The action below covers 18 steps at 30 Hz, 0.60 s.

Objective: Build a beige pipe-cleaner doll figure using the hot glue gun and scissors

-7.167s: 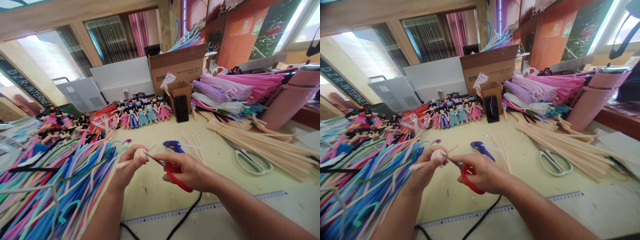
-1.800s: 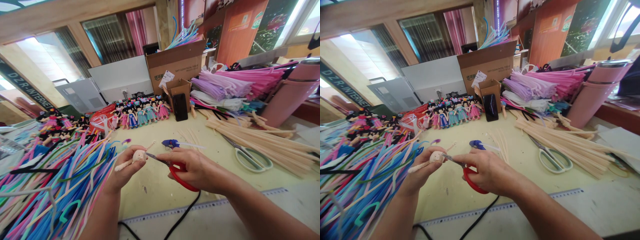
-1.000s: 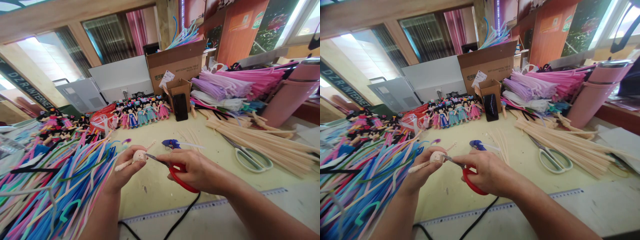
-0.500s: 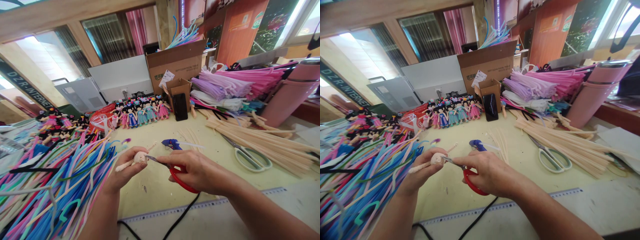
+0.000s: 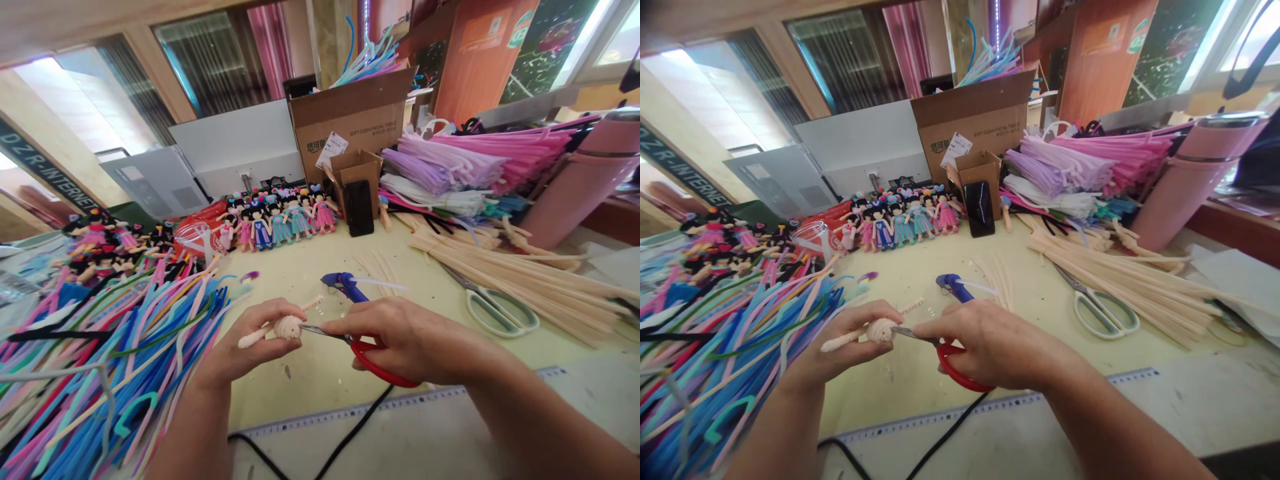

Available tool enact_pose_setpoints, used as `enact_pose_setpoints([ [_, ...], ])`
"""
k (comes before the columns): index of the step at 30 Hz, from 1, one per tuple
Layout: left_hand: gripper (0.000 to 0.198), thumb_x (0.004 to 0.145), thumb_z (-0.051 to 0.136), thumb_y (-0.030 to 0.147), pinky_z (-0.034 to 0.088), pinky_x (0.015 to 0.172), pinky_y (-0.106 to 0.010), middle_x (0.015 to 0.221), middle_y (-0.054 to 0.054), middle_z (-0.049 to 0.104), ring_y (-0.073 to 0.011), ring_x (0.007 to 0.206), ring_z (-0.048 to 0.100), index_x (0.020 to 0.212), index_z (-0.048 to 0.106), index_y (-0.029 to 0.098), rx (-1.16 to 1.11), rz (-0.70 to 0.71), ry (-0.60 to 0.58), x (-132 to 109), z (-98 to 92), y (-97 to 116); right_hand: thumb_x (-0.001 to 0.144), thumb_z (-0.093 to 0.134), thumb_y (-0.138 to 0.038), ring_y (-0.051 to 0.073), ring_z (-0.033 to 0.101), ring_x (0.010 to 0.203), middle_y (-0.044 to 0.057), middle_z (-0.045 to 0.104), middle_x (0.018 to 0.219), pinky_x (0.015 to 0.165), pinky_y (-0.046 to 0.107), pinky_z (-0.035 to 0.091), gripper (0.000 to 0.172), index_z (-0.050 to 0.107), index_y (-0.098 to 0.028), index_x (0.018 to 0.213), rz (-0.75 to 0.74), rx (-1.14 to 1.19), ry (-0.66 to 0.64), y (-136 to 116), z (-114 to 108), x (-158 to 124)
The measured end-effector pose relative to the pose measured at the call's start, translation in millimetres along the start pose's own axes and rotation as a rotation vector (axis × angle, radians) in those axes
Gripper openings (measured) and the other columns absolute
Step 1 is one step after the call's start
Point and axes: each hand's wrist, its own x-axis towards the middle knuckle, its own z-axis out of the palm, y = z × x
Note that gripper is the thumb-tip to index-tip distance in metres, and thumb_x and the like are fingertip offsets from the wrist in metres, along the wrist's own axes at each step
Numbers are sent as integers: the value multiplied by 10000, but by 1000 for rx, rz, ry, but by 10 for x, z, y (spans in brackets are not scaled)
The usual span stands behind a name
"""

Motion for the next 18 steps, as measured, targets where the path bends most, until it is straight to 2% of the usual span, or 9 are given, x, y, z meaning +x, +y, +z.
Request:
enact_pose_setpoints([
  [4, 200, 763, 674, 312, 445, 742, -275, 833, -10, 663, -156, 756, 575, 927, 699, 199, 103, 33, -23, 3, 10, -2, 772, 523, -30, 147, 662, 855, 11, 746, 988, 731, 233, 455, 565, 676, -296, 1246, 14, 17, -54, -7, 0, -9],
  [11, 203, 783, 685, 346, 438, 764, -281, 832, -4, 667, -164, 774, 583, 943, 709, 223, 170, 77, -25, 5, 40, -19, 766, 521, -40, 153, 660, 859, -2, 741, 966, 763, 251, 469, 567, 686, -322, 1229, 22, 25, -22, 22, 63, -10],
  [14, 204, 773, 690, 348, 429, 687, -263, 804, -6, 648, -155, 731, 560, 920, 705, 208, 78, 13, 20, 17, 44, -35, 768, 534, -57, 165, 651, 884, 9, 726, 1010, 778, 268, 475, 579, 658, -314, 1272, 53, 22, -3, 46, 67, 3],
  [18, 274, 725, 724, 378, 386, 562, -231, 734, 10, 589, -128, 639, 497, 913, 683, 183, -214, -87, 106, 37, 59, -80, 790, 580, -102, 169, 629, 868, 29, 706, 1024, 791, 289, 480, 571, 617, -285, 1329, 101, 61, 10, 44, 43, 37],
])
